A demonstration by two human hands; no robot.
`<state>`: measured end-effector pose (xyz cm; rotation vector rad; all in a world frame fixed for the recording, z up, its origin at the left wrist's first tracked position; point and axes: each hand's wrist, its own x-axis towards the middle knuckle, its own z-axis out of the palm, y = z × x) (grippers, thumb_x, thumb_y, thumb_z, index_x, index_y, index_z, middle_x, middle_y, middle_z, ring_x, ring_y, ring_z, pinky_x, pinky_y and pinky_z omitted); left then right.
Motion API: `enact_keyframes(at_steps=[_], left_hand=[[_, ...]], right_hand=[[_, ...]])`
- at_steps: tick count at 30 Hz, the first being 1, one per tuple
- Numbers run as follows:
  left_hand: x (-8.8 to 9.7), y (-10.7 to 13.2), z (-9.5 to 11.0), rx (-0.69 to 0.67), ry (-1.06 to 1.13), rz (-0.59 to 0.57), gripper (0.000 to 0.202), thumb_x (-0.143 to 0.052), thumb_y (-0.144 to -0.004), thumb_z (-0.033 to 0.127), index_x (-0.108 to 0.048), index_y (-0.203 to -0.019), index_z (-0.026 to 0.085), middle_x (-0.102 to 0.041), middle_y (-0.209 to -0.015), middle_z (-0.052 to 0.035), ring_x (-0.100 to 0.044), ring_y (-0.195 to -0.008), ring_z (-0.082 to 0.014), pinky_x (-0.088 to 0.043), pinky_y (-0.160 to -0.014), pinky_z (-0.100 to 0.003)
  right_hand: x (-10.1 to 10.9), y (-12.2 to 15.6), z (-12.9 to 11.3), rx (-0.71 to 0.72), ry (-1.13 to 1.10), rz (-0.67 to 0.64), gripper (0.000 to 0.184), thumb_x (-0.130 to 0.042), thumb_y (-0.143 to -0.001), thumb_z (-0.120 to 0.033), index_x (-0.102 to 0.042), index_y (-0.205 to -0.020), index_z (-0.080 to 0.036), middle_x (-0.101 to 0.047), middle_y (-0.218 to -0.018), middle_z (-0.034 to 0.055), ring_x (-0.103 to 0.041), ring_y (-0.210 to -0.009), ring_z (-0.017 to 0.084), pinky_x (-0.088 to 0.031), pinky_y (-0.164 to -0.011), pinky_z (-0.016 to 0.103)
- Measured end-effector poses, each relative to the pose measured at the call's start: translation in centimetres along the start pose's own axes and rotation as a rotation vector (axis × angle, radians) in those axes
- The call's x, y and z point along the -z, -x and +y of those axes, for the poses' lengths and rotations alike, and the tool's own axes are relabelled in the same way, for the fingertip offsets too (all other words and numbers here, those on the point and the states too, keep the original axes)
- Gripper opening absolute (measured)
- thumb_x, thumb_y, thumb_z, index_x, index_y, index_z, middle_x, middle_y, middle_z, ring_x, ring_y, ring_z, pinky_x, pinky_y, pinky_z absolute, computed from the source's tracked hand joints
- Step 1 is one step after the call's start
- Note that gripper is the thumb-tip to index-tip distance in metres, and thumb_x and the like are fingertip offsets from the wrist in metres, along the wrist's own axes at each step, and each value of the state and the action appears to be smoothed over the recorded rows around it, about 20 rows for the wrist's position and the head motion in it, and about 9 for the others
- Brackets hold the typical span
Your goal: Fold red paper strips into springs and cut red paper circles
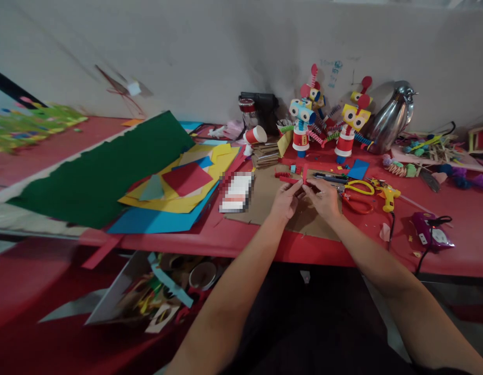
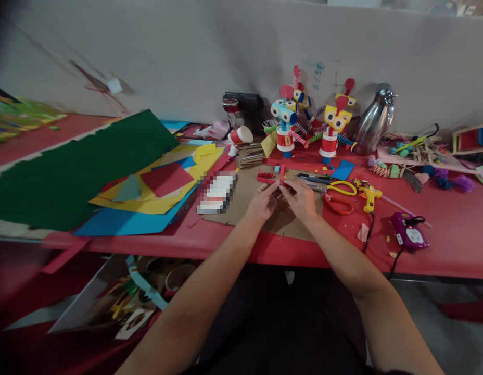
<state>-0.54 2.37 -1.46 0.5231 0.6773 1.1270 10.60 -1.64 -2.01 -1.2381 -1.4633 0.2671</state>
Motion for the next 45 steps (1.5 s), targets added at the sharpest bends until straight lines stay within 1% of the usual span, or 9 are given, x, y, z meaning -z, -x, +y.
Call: enact_keyframes(at_steps=[5,8,12,16,22,27,35,38,45], left_hand=[[-0.1,0.0,0.1,0.050,0.001,0.047,0.022,-0.079,-0.064,0.010,-0.057,-0.060,0.015,-0.068,-0.060,0.0019,-0.062,-0.054,-0.0081,-0.053,-0.067,-0.023],[-0.1,0.1,0.2,0.061,-0.023,0.043,0.024,-0.079,-0.064,0.009,-0.056,-0.059,0.015,-0.067,-0.059,0.0019,-0.060,-0.049,-0.0065,-0.052,-0.062,-0.021],[-0.1,0.1,0.0,0.052,-0.046,0.024,0.024,-0.082,-0.060,0.011,-0.058,-0.059,0.014,-0.067,-0.057,0.0013,-0.062,-0.052,-0.0074,-0.053,-0.064,-0.021],[0.1,0.0,-0.1,0.028,-0.057,0.011,0.021,-0.084,-0.056,0.012,-0.063,-0.059,0.011,-0.068,-0.058,-0.0008,-0.063,-0.054,-0.0088,-0.054,-0.064,-0.022],[0.2,0.0,-0.2,-0.011,-0.068,0.018,0.020,-0.085,-0.052,0.012,-0.068,-0.063,0.011,-0.071,-0.064,-0.0029,-0.066,-0.060,-0.0119,-0.055,-0.073,-0.030],[0.2,-0.2,-0.1,-0.029,-0.081,0.022,0.019,-0.085,-0.053,0.013,-0.069,-0.063,0.011,-0.071,-0.064,-0.0027,-0.066,-0.060,-0.0117,-0.055,-0.076,-0.031],[0.2,-0.2,-0.2,-0.018,-0.062,0.057,0.019,-0.085,-0.052,0.011,-0.069,-0.061,0.011,-0.071,-0.063,-0.0031,-0.066,-0.060,-0.0123,-0.056,-0.077,-0.032],[0.2,-0.2,-0.2,-0.019,-0.065,0.081,0.019,-0.085,-0.051,0.010,-0.068,-0.059,0.011,-0.071,-0.062,-0.0034,-0.067,-0.061,-0.0131,-0.056,-0.078,-0.032],[0.3,-0.3,-0.1,-0.031,-0.110,0.060,0.021,-0.086,-0.049,0.012,-0.070,-0.062,0.012,-0.072,-0.065,-0.0050,-0.071,-0.075,-0.0195,-0.056,-0.085,-0.037]], right_hand=[[0.0,0.1,1.1,0.071,0.077,0.007,0.021,-0.060,-0.086,-0.037,-0.074,-0.094,-0.025,-0.066,-0.093,0.0075,-0.062,-0.083,0.020,-0.053,-0.078,0.034],[0.1,0.1,1.6,0.104,0.091,-0.015,0.020,-0.062,-0.085,-0.036,-0.074,-0.096,-0.025,-0.065,-0.094,0.0078,-0.062,-0.082,0.020,-0.054,-0.076,0.034],[0.3,0.0,1.8,0.143,0.160,-0.033,0.017,-0.059,-0.087,-0.032,-0.073,-0.094,-0.025,-0.066,-0.090,0.0067,-0.062,-0.087,0.021,-0.053,-0.081,0.036],[0.4,0.0,1.7,0.180,0.167,-0.019,0.018,-0.055,-0.089,-0.029,-0.072,-0.091,-0.025,-0.066,-0.084,0.0062,-0.062,-0.084,0.021,-0.053,-0.080,0.036],[0.2,-0.1,1.7,0.134,0.113,-0.043,0.018,-0.054,-0.089,-0.029,-0.072,-0.089,-0.025,-0.066,-0.083,0.0060,-0.062,-0.082,0.021,-0.052,-0.078,0.036],[0.0,-0.2,1.8,0.093,0.046,0.018,0.015,-0.061,-0.085,-0.030,-0.073,-0.093,-0.026,-0.069,-0.086,0.0052,-0.064,-0.084,0.020,-0.053,-0.079,0.036],[0.0,-0.1,1.3,0.087,-0.032,0.004,0.017,-0.058,-0.086,-0.031,-0.073,-0.082,-0.025,-0.069,-0.079,0.0048,-0.063,-0.078,0.020,-0.051,-0.076,0.037],[-0.1,-0.1,1.1,0.026,-0.080,0.014,0.014,-0.062,-0.082,-0.033,-0.073,-0.081,-0.025,-0.069,-0.080,0.0049,-0.063,-0.078,0.020,-0.051,-0.075,0.036],[-0.4,-0.4,1.7,-0.280,-0.313,-0.005,0.015,-0.069,-0.072,-0.037,-0.073,-0.075,-0.023,-0.067,-0.077,0.0019,-0.062,-0.072,0.017,-0.051,-0.070,0.032]])
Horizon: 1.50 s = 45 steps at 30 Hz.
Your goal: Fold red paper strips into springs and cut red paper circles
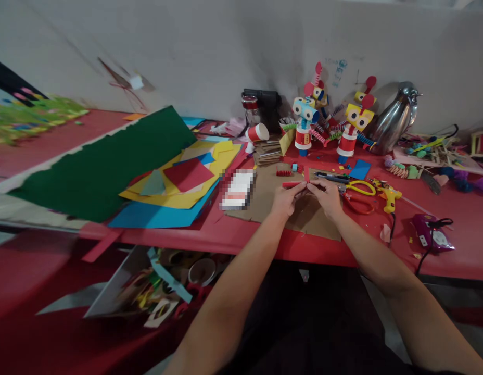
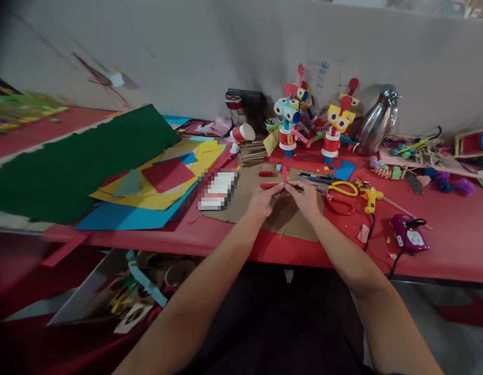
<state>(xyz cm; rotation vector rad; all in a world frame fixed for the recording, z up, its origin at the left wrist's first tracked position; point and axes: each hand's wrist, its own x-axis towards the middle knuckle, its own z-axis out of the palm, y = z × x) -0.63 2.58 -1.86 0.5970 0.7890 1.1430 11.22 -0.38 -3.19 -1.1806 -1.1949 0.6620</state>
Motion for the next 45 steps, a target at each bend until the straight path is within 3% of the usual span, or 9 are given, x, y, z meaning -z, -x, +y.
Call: enact_keyframes(at_steps=[5,15,20,24,33,40,45], left_hand=[[-0.15,0.04,-0.10,0.000,0.027,-0.015,0.021,-0.086,-0.050,0.012,-0.070,-0.063,0.011,-0.072,-0.066,-0.0059,-0.071,-0.078,-0.0206,-0.056,-0.085,-0.036],[-0.68,0.55,0.09,0.011,0.054,0.073,0.015,-0.078,-0.059,0.007,-0.065,-0.056,0.013,-0.068,-0.058,-0.0015,-0.068,-0.063,-0.0138,-0.057,-0.085,-0.035],[-0.45,0.46,0.05,0.008,0.049,-0.024,0.015,-0.073,-0.057,0.002,-0.066,-0.060,0.015,-0.072,-0.066,-0.0039,-0.072,-0.082,-0.0201,-0.054,-0.091,-0.038],[-0.15,0.22,-0.02,-0.002,0.043,-0.096,0.021,-0.067,-0.054,-0.003,-0.068,-0.062,0.016,-0.072,-0.066,-0.0033,-0.071,-0.089,-0.0217,-0.053,-0.093,-0.037],[0.20,-0.16,-0.38,0.043,0.049,0.008,0.018,-0.072,-0.062,0.000,-0.064,-0.057,0.015,-0.069,-0.063,-0.0001,-0.070,-0.079,-0.0145,-0.052,-0.096,-0.034],[-0.07,0.12,-0.10,0.075,0.015,-0.005,0.015,-0.071,-0.067,0.000,-0.067,-0.062,0.014,-0.069,-0.064,-0.0012,-0.069,-0.075,-0.0118,-0.052,-0.095,-0.031],[-0.15,0.27,-0.08,0.060,0.014,-0.004,0.013,-0.075,-0.064,0.001,-0.068,-0.065,0.012,-0.069,-0.067,-0.0029,-0.070,-0.078,-0.0134,-0.050,-0.095,-0.031]], right_hand=[[-0.18,-0.10,0.57,-0.090,-0.089,0.030,0.015,-0.071,-0.069,-0.038,-0.073,-0.075,-0.023,-0.067,-0.076,0.0000,-0.061,-0.073,0.017,-0.051,-0.074,0.033],[-0.64,0.27,0.63,-0.057,0.000,0.110,0.015,-0.065,-0.073,-0.037,-0.068,-0.076,-0.022,-0.066,-0.079,0.0008,-0.061,-0.077,0.017,-0.050,-0.075,0.032],[-0.59,0.15,0.30,-0.053,-0.031,0.119,0.016,-0.063,-0.074,-0.037,-0.063,-0.074,-0.022,-0.063,-0.078,0.0009,-0.059,-0.076,0.017,-0.049,-0.075,0.031],[-0.39,-0.02,0.02,-0.068,-0.087,0.085,0.017,-0.062,-0.075,-0.038,-0.059,-0.075,-0.022,-0.061,-0.075,-0.0005,-0.057,-0.072,0.015,-0.048,-0.072,0.030],[-0.34,-0.02,-0.12,-0.071,-0.064,0.002,0.015,-0.062,-0.074,-0.036,-0.059,-0.070,-0.022,-0.057,-0.073,-0.0016,-0.053,-0.071,0.014,-0.044,-0.069,0.028],[-0.22,0.00,0.17,-0.028,-0.033,-0.021,0.023,-0.062,-0.076,-0.044,-0.059,-0.073,-0.022,-0.055,-0.074,-0.0010,-0.052,-0.071,0.014,-0.044,-0.068,0.028],[0.01,-0.01,0.52,0.013,0.010,-0.012,0.011,-0.062,-0.074,-0.034,-0.061,-0.076,-0.023,-0.058,-0.077,-0.0008,-0.054,-0.076,0.016,-0.044,-0.072,0.029]])
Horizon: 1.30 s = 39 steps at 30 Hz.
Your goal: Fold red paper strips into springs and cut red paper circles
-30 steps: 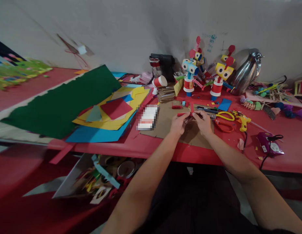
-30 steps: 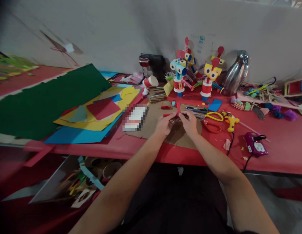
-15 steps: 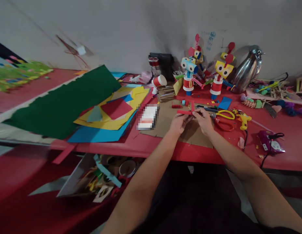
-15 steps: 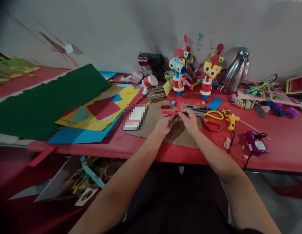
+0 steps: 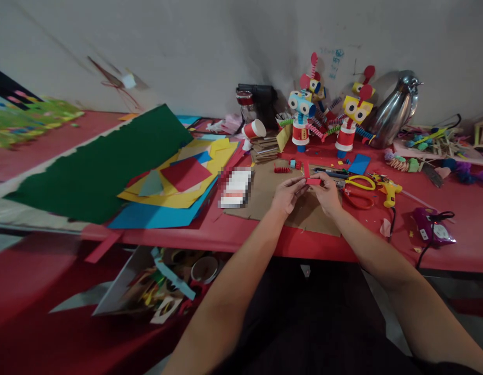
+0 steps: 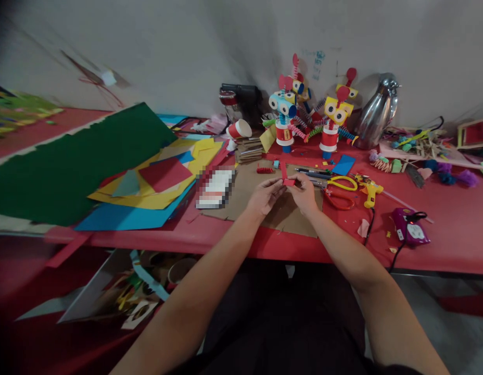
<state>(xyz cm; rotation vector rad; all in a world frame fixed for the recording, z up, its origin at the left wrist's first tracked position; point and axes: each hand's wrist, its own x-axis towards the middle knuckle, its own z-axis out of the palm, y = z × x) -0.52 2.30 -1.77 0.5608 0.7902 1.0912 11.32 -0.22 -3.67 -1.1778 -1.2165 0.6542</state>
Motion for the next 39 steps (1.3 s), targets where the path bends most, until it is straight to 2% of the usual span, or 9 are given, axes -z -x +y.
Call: enact_keyframes(at_steps=[8,12,16,20,24,30,35,39], left_hand=[[0.1,-0.2,-0.2,-0.047,-0.019,-0.020,0.018,-0.082,-0.056,0.007,-0.069,-0.067,0.013,-0.070,-0.067,-0.0013,-0.069,-0.072,-0.0127,-0.053,-0.088,-0.031],[0.2,-0.4,-0.2,-0.047,-0.021,-0.008,0.020,-0.083,-0.054,0.008,-0.069,-0.067,0.013,-0.071,-0.068,-0.0014,-0.068,-0.071,-0.0126,-0.053,-0.087,-0.031],[0.2,-0.5,-0.1,-0.072,-0.019,0.018,0.022,-0.084,-0.054,0.011,-0.069,-0.070,0.013,-0.072,-0.071,-0.0028,-0.070,-0.077,-0.0145,-0.052,-0.089,-0.033],[0.2,-0.5,-0.2,-0.120,0.000,0.044,0.024,-0.083,-0.053,0.010,-0.069,-0.071,0.014,-0.072,-0.071,-0.0018,-0.070,-0.084,-0.0153,-0.051,-0.093,-0.032],[0.2,-0.4,-0.2,-0.101,0.019,0.012,0.022,-0.081,-0.055,0.008,-0.069,-0.072,0.015,-0.072,-0.071,-0.0019,-0.070,-0.084,-0.0154,-0.052,-0.093,-0.032],[0.1,-0.4,0.1,-0.042,0.067,0.030,0.014,-0.075,-0.060,0.004,-0.069,-0.066,0.015,-0.072,-0.066,-0.0006,-0.067,-0.066,-0.0097,-0.054,-0.085,-0.027],[0.0,-0.5,0.0,-0.043,0.086,0.022,0.013,-0.075,-0.060,0.004,-0.067,-0.063,0.014,-0.071,-0.065,-0.0011,-0.067,-0.065,-0.0099,-0.054,-0.084,-0.027],[-0.1,-0.3,-0.2,-0.111,0.066,0.024,0.017,-0.079,-0.057,0.008,-0.067,-0.065,0.015,-0.070,-0.066,0.0002,-0.068,-0.071,-0.0120,-0.052,-0.087,-0.029]], right_hand=[[0.0,-0.1,0.3,0.017,-0.004,0.028,0.003,-0.064,-0.071,-0.025,-0.066,-0.073,-0.023,-0.059,-0.073,-0.0008,-0.055,-0.074,0.016,-0.045,-0.071,0.030],[0.0,-0.2,0.3,0.005,-0.014,0.018,0.006,-0.064,-0.072,-0.028,-0.067,-0.072,-0.023,-0.059,-0.074,-0.0003,-0.056,-0.076,0.016,-0.047,-0.071,0.030],[-0.2,-0.1,0.1,-0.005,-0.049,0.004,0.011,-0.064,-0.073,-0.033,-0.068,-0.072,-0.022,-0.064,-0.079,0.0006,-0.059,-0.080,0.017,-0.049,-0.075,0.032],[-0.5,0.1,-0.3,-0.076,-0.128,0.034,0.022,-0.069,-0.069,-0.039,-0.069,-0.083,-0.022,-0.070,-0.088,0.0028,-0.064,-0.081,0.018,-0.052,-0.079,0.034],[-0.7,0.1,-0.4,-0.125,-0.116,0.118,0.023,-0.070,-0.068,-0.042,-0.069,-0.076,-0.020,-0.071,-0.079,0.0029,-0.064,-0.075,0.017,-0.053,-0.076,0.034],[-0.5,-0.2,-0.4,-0.204,-0.209,0.110,0.024,-0.072,-0.064,-0.043,-0.069,-0.069,-0.020,-0.069,-0.068,0.0000,-0.060,-0.065,0.015,-0.051,-0.070,0.032],[-0.5,-0.2,-0.6,-0.272,-0.344,0.058,0.024,-0.074,-0.063,-0.043,-0.067,-0.069,-0.021,-0.068,-0.067,-0.0007,-0.061,-0.066,0.014,-0.052,-0.073,0.033],[-0.9,0.2,-1.2,-0.225,-0.282,0.084,0.029,-0.079,-0.058,-0.040,-0.068,-0.077,-0.021,-0.070,-0.077,0.0003,-0.061,-0.071,0.016,-0.051,-0.072,0.031]])
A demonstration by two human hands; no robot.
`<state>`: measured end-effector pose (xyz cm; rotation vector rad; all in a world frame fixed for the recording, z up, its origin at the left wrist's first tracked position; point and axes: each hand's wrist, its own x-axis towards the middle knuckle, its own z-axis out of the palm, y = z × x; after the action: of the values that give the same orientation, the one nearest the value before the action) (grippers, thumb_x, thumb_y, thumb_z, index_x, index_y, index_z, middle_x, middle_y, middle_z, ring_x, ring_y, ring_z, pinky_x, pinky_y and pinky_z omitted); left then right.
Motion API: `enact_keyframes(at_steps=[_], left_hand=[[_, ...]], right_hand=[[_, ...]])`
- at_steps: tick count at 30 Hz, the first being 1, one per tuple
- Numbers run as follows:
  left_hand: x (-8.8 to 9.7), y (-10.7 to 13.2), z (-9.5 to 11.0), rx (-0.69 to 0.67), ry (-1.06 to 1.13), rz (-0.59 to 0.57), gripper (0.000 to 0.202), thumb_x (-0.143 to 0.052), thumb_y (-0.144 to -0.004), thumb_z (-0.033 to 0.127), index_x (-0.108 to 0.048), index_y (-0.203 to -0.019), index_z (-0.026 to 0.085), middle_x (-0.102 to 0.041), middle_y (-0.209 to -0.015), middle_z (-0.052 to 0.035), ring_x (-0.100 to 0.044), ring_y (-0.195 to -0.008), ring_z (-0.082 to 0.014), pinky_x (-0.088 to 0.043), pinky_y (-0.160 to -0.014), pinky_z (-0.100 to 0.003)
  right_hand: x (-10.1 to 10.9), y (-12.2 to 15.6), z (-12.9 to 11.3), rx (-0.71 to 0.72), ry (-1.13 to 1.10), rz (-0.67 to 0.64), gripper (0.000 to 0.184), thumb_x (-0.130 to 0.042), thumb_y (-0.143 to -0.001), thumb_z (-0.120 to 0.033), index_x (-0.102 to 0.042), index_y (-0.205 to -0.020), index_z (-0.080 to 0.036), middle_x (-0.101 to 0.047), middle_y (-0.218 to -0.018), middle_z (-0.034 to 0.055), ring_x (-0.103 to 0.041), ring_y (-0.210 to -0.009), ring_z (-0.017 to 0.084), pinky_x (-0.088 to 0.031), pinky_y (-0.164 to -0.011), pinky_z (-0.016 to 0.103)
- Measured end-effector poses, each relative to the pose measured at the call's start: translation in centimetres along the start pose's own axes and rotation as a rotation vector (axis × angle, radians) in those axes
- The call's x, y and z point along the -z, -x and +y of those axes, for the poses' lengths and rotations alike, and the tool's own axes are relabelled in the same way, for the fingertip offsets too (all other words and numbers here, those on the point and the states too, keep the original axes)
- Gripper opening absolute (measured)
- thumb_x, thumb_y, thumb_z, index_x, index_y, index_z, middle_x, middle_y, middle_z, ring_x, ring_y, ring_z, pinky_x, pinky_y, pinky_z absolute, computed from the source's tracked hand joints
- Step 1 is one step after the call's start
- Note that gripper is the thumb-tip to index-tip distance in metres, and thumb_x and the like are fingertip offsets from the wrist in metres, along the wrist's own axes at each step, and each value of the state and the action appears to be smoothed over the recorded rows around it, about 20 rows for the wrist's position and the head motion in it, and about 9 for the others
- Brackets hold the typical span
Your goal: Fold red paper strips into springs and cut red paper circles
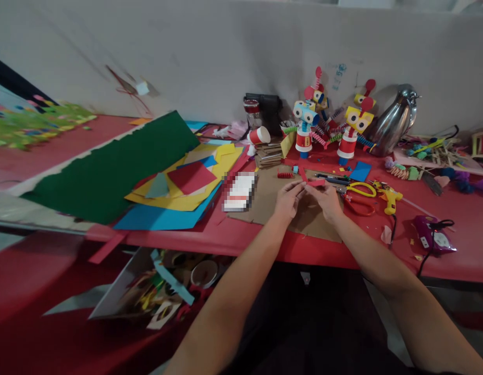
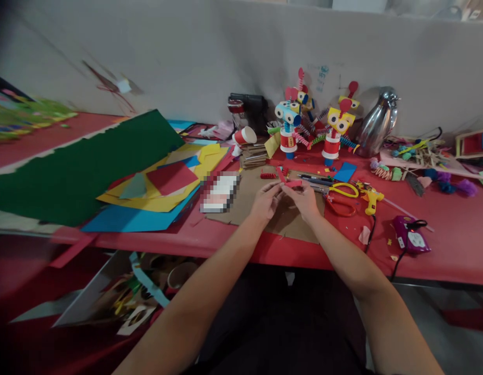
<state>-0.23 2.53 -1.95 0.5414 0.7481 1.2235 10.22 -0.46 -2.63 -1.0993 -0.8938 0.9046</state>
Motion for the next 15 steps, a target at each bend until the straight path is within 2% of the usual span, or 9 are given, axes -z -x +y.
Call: enact_keyframes(at_steps=[6,12,15], left_hand=[[-0.27,0.47,0.09,-0.030,0.034,-0.113,0.020,-0.082,-0.053,0.011,-0.065,-0.063,0.016,-0.069,-0.065,0.0024,-0.066,-0.069,-0.0101,-0.051,-0.084,-0.027],[-0.11,0.42,0.25,0.000,-0.042,-0.107,0.024,-0.085,-0.047,0.017,-0.067,-0.064,0.017,-0.069,-0.061,0.0019,-0.062,-0.058,-0.0104,-0.048,-0.067,-0.025],[-0.18,0.60,0.44,-0.009,-0.045,-0.144,0.026,-0.087,-0.045,0.021,-0.067,-0.062,0.017,-0.067,-0.060,0.0031,-0.060,-0.057,-0.0086,-0.047,-0.064,-0.023]], right_hand=[[0.27,0.11,-0.11,0.106,0.166,0.006,0.023,-0.070,-0.068,-0.044,-0.071,-0.068,-0.020,-0.064,-0.075,0.0003,-0.057,-0.073,0.015,-0.047,-0.072,0.029],[0.50,0.05,-0.42,0.064,0.159,-0.034,0.022,-0.068,-0.069,-0.042,-0.070,-0.070,-0.020,-0.064,-0.071,-0.0008,-0.055,-0.069,0.015,-0.044,-0.068,0.028],[0.52,0.05,-0.95,0.058,0.170,-0.041,0.021,-0.067,-0.069,-0.040,-0.069,-0.067,-0.019,-0.063,-0.066,-0.0014,-0.055,-0.065,0.014,-0.044,-0.067,0.028]])
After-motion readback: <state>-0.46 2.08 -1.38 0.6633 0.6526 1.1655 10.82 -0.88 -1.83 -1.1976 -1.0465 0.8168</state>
